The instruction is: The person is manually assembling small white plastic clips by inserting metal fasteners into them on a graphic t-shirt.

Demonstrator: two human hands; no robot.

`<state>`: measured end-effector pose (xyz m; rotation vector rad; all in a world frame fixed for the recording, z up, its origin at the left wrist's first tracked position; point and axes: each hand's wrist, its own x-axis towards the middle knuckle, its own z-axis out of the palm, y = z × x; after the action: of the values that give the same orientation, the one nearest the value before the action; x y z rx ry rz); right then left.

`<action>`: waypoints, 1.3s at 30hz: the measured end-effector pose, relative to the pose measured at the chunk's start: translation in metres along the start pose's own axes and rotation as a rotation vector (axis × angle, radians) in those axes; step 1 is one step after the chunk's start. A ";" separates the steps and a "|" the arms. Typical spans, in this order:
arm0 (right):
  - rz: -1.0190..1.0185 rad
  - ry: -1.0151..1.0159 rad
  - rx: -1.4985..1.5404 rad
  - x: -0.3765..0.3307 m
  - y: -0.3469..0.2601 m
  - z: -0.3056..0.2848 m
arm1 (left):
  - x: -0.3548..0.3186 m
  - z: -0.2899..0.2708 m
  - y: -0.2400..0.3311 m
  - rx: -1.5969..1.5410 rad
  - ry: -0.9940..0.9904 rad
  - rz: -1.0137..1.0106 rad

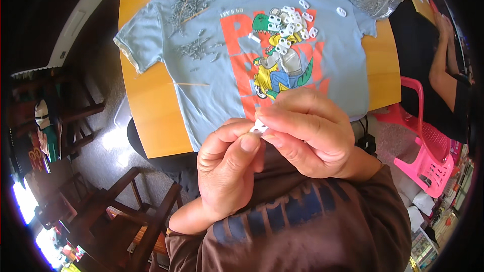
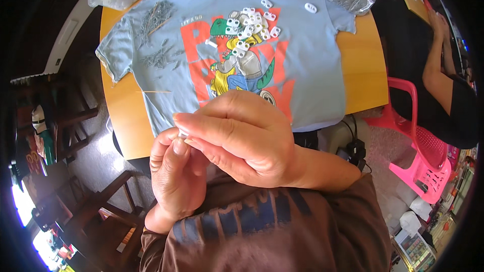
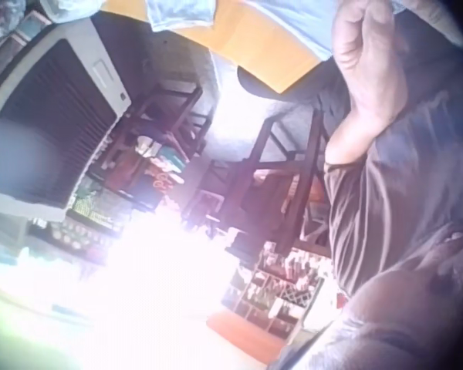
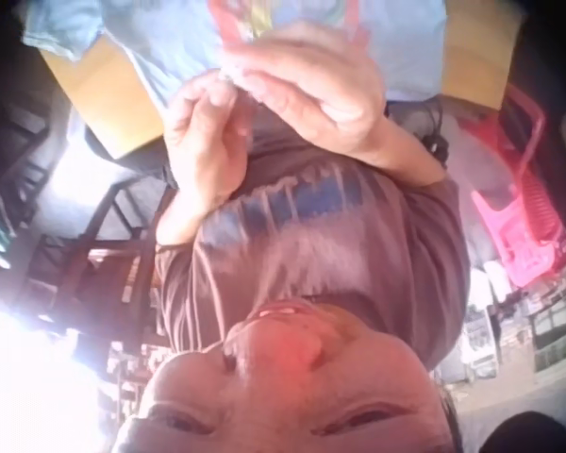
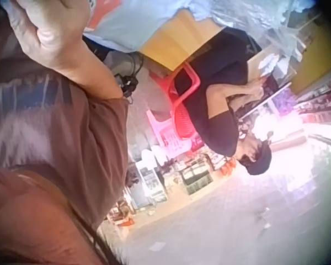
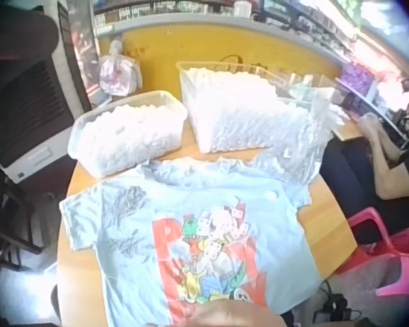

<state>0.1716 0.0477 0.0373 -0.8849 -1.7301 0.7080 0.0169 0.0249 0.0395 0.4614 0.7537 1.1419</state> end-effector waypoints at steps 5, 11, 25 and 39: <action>-0.061 0.053 -0.031 0.013 -0.006 -0.002 | 0.004 0.011 0.012 -0.012 -0.024 -0.020; -0.078 0.004 0.000 0.030 -0.007 -0.010 | 0.011 0.021 0.030 0.143 -0.061 0.090; -0.064 -0.086 0.197 0.052 0.000 -0.016 | 0.025 0.017 0.043 0.099 -0.270 0.120; -0.092 -0.018 0.186 0.050 0.008 -0.011 | 0.026 0.031 0.030 0.319 -0.009 0.248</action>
<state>0.1737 0.0943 0.0606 -0.6693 -1.6793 0.8030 0.0262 0.0618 0.0733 0.8457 0.8928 1.2526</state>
